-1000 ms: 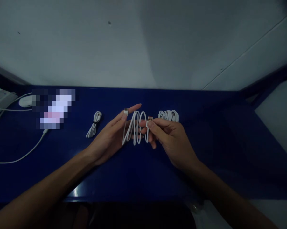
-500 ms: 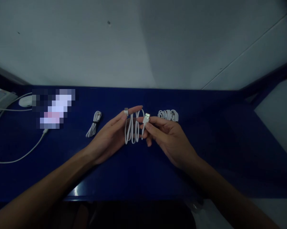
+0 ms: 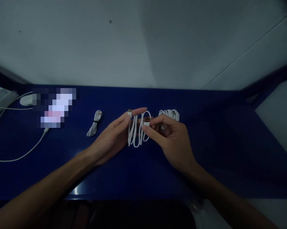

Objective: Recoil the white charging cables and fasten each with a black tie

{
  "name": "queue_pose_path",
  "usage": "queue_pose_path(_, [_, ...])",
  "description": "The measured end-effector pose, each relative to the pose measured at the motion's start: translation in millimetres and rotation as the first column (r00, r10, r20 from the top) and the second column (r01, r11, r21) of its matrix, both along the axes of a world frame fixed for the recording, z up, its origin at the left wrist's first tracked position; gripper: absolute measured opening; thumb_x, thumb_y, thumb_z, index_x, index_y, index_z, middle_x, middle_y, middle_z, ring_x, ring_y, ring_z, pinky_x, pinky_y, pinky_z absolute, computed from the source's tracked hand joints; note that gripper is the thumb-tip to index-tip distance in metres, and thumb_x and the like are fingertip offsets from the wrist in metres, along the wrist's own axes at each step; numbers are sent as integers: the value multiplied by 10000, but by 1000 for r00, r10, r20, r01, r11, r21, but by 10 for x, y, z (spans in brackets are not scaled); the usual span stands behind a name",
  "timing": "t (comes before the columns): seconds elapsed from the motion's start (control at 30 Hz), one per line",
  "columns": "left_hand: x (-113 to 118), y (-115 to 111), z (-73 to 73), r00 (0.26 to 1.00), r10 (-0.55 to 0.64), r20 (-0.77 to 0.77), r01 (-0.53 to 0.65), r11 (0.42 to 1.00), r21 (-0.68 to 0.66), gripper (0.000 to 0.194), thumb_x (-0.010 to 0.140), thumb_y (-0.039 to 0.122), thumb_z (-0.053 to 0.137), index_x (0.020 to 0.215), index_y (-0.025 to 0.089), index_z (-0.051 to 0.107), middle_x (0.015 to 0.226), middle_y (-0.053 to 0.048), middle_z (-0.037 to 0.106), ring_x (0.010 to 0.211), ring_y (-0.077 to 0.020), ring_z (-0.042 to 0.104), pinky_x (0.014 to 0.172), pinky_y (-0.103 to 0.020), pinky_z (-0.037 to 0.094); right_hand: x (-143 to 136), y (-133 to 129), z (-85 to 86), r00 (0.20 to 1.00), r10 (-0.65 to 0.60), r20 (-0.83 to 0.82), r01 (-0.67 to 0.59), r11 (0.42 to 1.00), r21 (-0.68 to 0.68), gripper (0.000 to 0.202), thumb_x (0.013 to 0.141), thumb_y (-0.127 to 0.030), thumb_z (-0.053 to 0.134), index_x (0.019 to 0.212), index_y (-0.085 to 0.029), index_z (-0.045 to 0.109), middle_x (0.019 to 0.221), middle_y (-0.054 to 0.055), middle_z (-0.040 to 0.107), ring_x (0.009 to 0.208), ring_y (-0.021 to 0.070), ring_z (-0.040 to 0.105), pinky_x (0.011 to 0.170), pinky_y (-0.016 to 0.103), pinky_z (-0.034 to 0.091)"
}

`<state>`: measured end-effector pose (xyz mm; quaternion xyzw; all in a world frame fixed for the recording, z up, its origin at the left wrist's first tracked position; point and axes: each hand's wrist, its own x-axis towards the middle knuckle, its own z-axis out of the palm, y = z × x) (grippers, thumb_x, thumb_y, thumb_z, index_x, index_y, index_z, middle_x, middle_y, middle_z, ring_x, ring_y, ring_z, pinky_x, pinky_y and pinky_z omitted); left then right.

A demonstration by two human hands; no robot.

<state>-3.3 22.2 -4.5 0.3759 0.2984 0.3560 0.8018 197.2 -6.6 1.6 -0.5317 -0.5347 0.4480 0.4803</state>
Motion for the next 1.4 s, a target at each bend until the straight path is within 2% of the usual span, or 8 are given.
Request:
queue_pose_path(0.13, [9,-15,-4,1000,8,-14,-7,998,59,438,1182,442,463,1540,295,669,1605,-104,647,1500,-313,576,1252,-461,419,8,3,-20,1000,4,4,-4,1000,0,126,903,-334,899,897,-262,796,1084,45,758,946,224,707,813,392,590])
queue_pose_path(0.27, [22,-32,-41,997,57,-51,-50,990,135,418,1183,454,458,1490,323,708,1612,-75,644,1516,-317,557,1264,-471,403,22,24,-11,961,125,-246,-160,979,-128,175,898,-370,912,911,-258,779,1007,28,790,989,239,763,907,409,623])
queue_pose_path(0.4, [30,-56,-60,993,40,-111,-20,984,175,416,1183,460,454,1480,334,716,1578,-71,668,1473,-316,594,1251,-485,427,10,23,-11,916,203,-345,-282,939,-197,166,941,-390,880,946,-259,779,1057,24,801,1024,216,762,1001,409,609])
queue_pose_path(0.57, [25,-54,-60,993,35,-112,-14,983,181,409,1176,449,478,1480,319,720,1614,-86,639,1442,-321,622,1238,-492,459,-18,25,-62,917,155,-367,-244,946,-211,183,930,-390,887,932,-254,766,1036,27,802,987,209,757,990,410,607])
queue_pose_path(0.77, [2,-26,-55,983,62,-173,-33,985,169,408,1165,450,527,1500,316,718,1495,-92,729,1396,-298,663,1240,-465,458,-4,22,-97,935,122,-333,-191,964,-184,155,913,-347,894,932,-257,770,986,21,800,931,207,739,897,388,603])
queue_pose_path(0.97, [-28,1,-74,958,134,-253,-70,967,246,339,1136,435,602,1379,318,806,1502,-75,715,1246,-251,699,1045,-372,567,28,19,-95,954,139,-264,-187,968,-167,105,941,-328,862,957,-276,772,912,3,767,853,199,720,902,419,600])
queue_pose_path(1.17, [-45,9,-96,953,143,-267,-83,971,223,362,1103,426,671,1409,277,792,1157,-75,814,980,-182,716,985,-340,572,23,25,-116,943,138,-302,-200,962,-184,124,942,-342,863,966,-276,761,904,9,767,891,209,731,835,388,592])
queue_pose_path(1.4, [-50,14,-64,934,186,-307,-97,954,282,358,1062,381,741,1398,270,795,1073,-66,814,918,-171,722,925,-325,595,31,31,-111,931,159,-328,-233,951,-202,123,963,-381,864,980,-278,798,981,5,793,927,184,730,888,370,574])
